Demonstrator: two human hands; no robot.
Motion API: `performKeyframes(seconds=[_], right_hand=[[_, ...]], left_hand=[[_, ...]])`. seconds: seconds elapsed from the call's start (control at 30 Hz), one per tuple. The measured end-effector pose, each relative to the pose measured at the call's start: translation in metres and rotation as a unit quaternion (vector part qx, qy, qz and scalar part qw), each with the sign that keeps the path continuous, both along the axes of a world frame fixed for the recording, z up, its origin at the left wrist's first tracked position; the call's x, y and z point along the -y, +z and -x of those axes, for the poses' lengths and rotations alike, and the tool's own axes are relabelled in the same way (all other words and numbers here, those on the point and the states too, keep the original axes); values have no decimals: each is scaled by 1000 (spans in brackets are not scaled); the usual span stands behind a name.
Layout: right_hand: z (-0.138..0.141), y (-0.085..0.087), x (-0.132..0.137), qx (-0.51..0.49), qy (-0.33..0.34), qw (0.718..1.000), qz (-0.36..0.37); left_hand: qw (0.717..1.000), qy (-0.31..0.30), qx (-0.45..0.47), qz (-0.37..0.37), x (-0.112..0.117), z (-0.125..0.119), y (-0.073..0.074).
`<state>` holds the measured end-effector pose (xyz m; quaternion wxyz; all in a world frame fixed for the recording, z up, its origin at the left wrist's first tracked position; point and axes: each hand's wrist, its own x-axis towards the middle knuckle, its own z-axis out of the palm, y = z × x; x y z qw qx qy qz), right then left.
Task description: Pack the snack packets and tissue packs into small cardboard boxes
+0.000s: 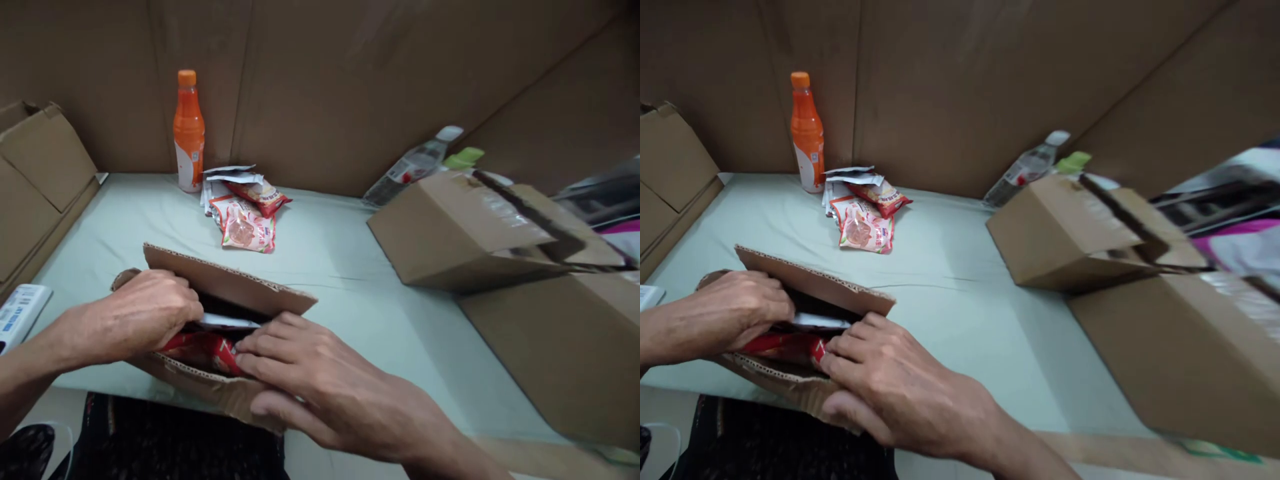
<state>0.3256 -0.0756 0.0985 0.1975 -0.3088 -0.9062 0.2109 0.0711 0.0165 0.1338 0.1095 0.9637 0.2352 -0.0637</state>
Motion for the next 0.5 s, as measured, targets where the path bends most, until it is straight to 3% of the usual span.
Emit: performKeyframes(seconds=[0.1, 0.2, 0.3, 0.43, 0.5], right_hand=[[-11, 6, 1, -133, -25, 990, -39], [-24, 11, -25, -233, -173, 949, -126], [-29, 9, -96, -187, -326, 912, -164], [-18, -11, -225, 88, -377, 915, -116], [-8, -26, -278, 148, -374, 909, -110]], left_hand=[[996, 0, 47, 78, -3, 3, -3], [992, 15, 45, 117, -7, 6, -6], [991, 18, 66, 117, -10, 9, 1], [981, 24, 119, 151, -5, 19, 16], [983, 29, 98, 150, 2, 25, 15]])
